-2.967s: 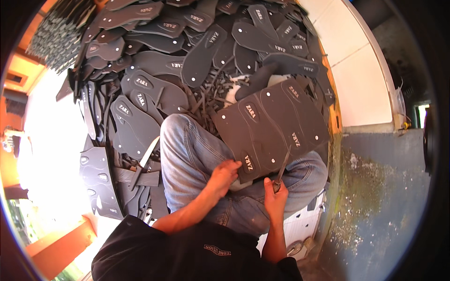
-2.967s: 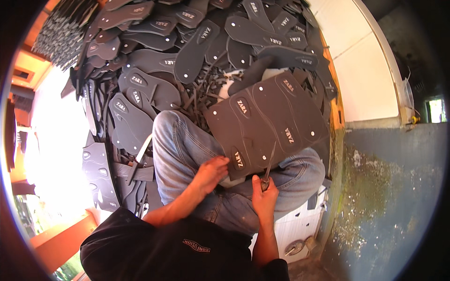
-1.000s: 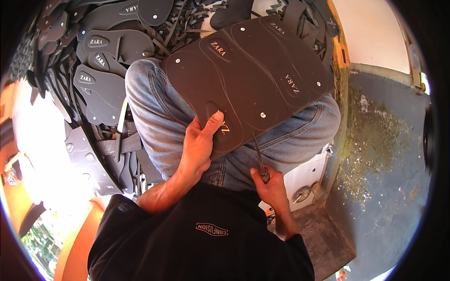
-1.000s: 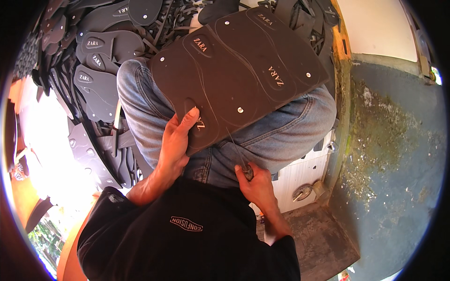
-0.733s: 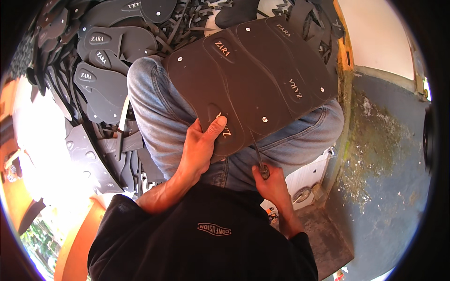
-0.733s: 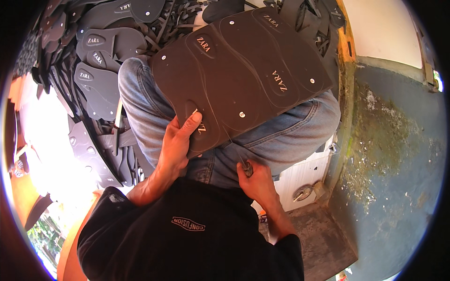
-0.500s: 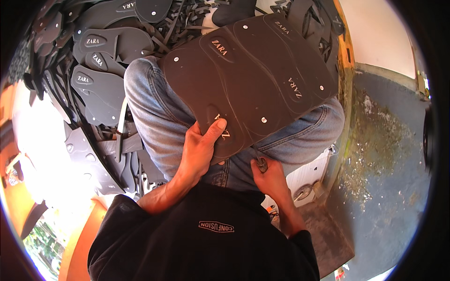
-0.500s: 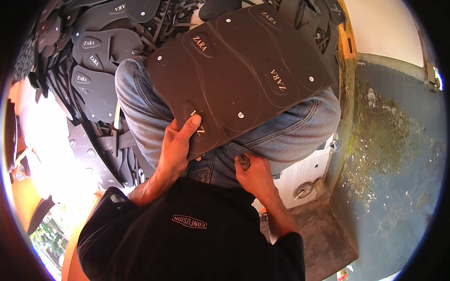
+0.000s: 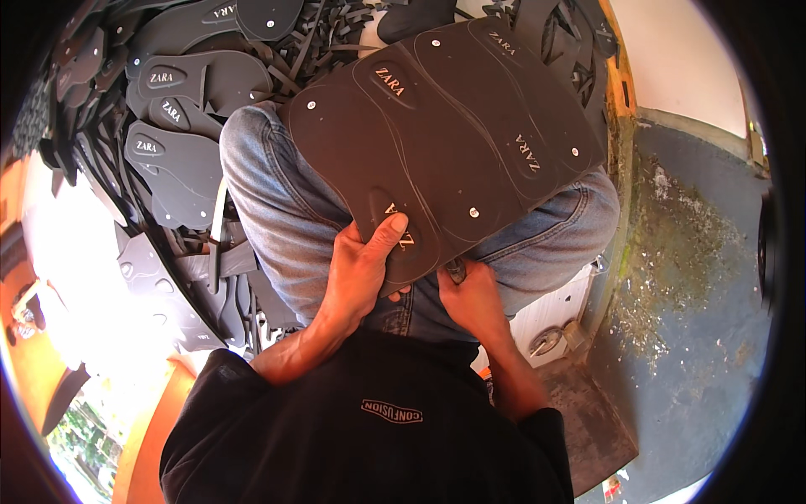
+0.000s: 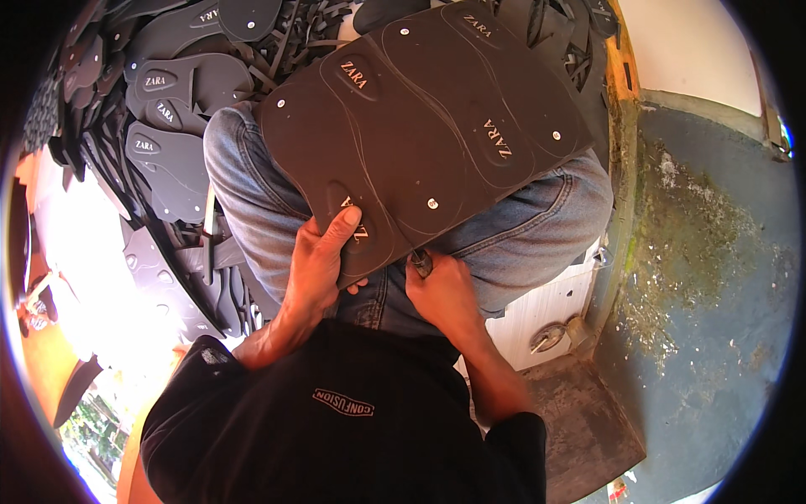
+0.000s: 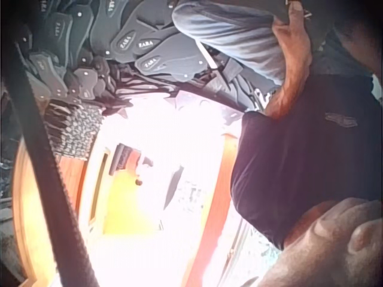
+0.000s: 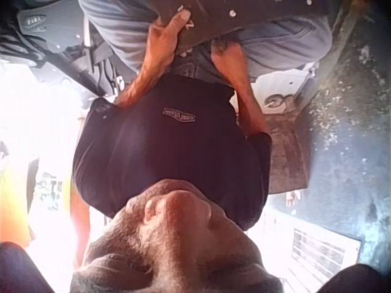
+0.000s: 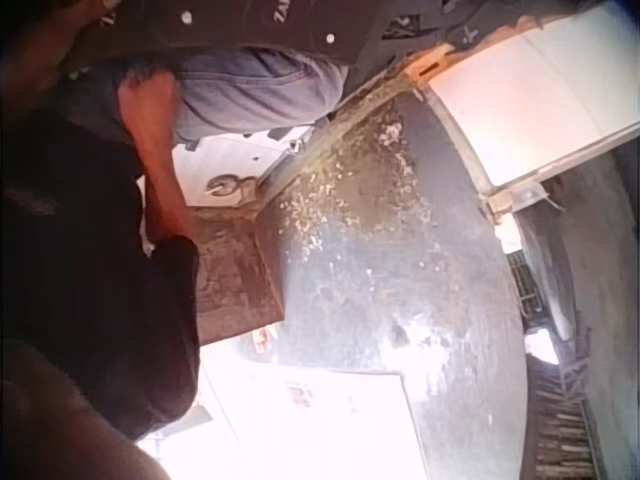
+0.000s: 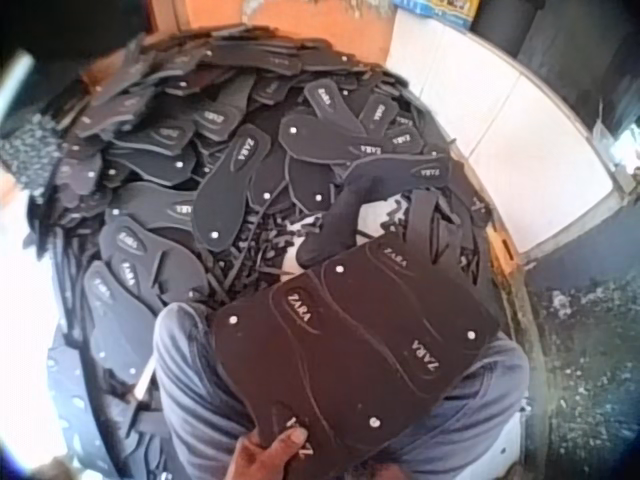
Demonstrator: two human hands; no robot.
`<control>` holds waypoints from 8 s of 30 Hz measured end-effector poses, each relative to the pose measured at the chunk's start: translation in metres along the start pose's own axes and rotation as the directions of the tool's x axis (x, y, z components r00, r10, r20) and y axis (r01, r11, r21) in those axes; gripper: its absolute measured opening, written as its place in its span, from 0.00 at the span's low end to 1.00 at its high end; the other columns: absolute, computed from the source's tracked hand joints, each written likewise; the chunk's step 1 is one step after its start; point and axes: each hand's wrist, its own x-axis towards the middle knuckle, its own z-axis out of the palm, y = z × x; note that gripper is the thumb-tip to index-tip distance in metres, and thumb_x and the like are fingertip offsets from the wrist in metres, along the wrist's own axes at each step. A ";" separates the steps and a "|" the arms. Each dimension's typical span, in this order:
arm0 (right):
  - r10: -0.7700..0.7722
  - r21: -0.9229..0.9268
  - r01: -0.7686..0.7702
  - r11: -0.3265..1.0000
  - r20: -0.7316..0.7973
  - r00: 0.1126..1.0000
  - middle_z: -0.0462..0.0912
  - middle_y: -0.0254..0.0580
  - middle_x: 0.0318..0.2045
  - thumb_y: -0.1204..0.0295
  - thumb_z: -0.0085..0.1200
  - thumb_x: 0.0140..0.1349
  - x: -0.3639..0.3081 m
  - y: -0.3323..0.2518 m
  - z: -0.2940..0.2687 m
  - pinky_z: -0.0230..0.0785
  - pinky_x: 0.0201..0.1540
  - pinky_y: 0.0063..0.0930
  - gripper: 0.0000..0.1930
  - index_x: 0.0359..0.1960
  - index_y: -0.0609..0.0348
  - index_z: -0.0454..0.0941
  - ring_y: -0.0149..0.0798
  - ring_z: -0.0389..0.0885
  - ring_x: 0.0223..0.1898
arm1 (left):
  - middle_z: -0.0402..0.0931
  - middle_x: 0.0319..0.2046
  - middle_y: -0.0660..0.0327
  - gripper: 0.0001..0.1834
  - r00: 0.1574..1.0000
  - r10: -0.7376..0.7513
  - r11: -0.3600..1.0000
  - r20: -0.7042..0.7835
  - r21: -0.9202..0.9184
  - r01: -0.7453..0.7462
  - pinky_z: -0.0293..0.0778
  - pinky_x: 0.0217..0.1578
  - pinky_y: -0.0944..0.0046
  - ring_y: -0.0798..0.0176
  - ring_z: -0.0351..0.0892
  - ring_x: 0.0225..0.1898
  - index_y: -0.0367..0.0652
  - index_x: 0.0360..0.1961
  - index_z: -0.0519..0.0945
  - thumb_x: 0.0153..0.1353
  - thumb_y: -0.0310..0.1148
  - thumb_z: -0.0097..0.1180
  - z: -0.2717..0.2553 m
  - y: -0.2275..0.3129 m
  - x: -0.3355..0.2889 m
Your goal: The person is using a knife to trim and separate black shoe insoles from a larger sheet of material while sitting on the floor.
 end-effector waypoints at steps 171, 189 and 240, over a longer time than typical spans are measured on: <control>-0.239 0.665 -0.012 0.747 0.285 0.928 0.75 0.37 0.14 0.65 0.60 0.56 0.075 -0.067 -0.039 0.59 0.18 0.25 0.11 0.30 0.60 0.77 0.33 0.69 0.13 | 0.80 0.33 0.60 0.22 0.939 0.105 0.972 0.327 0.167 -0.166 0.74 0.36 0.71 0.69 0.78 0.34 0.33 0.44 0.77 0.60 0.44 0.57 -0.037 0.044 -0.005; -0.077 0.712 0.243 0.659 -0.257 0.963 0.75 0.35 0.15 0.65 0.51 0.65 -0.016 -0.007 -0.022 0.53 0.15 0.17 0.11 0.28 0.57 0.69 0.22 0.63 0.13 | 0.77 0.42 0.59 0.15 0.937 0.203 0.860 0.285 -0.510 -0.031 0.77 0.41 0.61 0.60 0.78 0.45 0.42 0.47 0.74 0.60 0.31 0.57 0.030 -0.039 0.009; -0.164 0.572 0.006 0.820 0.224 0.961 0.66 0.23 0.15 0.68 0.59 0.59 -0.018 0.010 -0.019 0.53 0.19 0.17 0.10 0.28 0.62 0.76 0.18 0.61 0.17 | 0.79 0.36 0.57 0.18 0.985 0.166 0.927 -0.052 -0.333 -0.174 0.79 0.37 0.65 0.63 0.81 0.35 0.37 0.47 0.75 0.62 0.39 0.55 -0.072 0.016 0.018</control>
